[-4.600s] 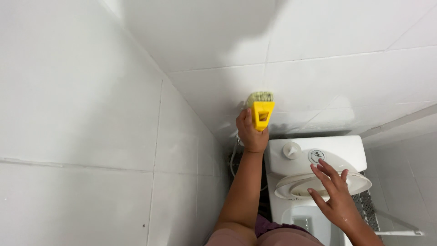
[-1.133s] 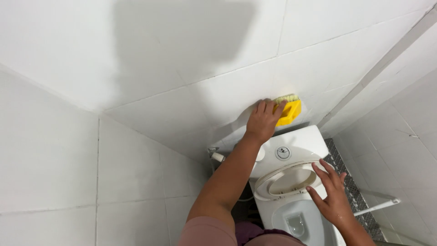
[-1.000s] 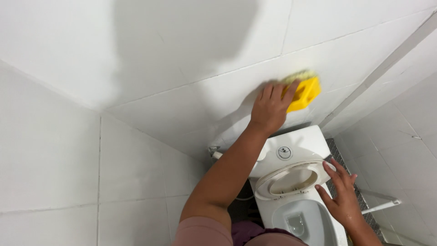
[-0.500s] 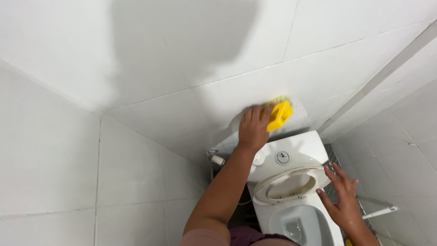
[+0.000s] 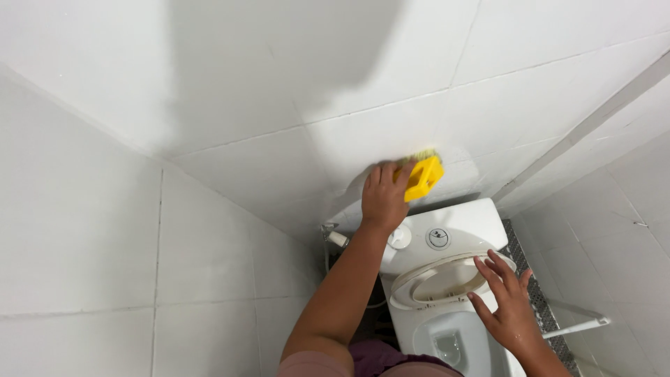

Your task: The person dips a scrub brush into a scoop of water and scrubs the bathroom wall tiles with the brush.

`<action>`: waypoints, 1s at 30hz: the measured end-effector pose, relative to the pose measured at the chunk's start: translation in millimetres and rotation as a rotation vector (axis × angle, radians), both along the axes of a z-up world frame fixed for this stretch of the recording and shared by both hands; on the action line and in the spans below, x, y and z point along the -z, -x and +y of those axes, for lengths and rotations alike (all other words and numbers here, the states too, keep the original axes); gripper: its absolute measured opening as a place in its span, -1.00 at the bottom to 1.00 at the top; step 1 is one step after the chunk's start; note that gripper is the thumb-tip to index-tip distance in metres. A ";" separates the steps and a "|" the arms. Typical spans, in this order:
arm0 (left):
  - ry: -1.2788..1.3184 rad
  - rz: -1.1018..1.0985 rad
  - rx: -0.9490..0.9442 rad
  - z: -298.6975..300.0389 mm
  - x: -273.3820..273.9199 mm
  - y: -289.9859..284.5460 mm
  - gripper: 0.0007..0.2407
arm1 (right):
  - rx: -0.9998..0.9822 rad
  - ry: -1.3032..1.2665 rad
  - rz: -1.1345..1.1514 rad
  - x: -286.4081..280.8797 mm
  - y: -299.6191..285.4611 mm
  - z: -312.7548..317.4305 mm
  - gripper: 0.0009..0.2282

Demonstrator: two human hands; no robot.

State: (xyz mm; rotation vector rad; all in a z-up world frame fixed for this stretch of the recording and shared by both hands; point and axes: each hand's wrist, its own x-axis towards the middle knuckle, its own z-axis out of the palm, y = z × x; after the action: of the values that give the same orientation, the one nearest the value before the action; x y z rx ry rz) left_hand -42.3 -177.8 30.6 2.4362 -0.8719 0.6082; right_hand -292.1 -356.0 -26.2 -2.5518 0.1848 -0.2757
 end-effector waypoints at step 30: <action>0.228 -0.203 -0.269 96.4 24.7 -1.5 -0.40 | -0.276 0.312 0.290 2.4 -12.7 42.7 -0.20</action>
State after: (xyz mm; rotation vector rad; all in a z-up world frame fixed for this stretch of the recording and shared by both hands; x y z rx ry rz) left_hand -40.8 -81.5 5.9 2.3257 -0.5165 1.0091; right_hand -279.3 -313.4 -28.5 -2.8749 -0.1124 0.1878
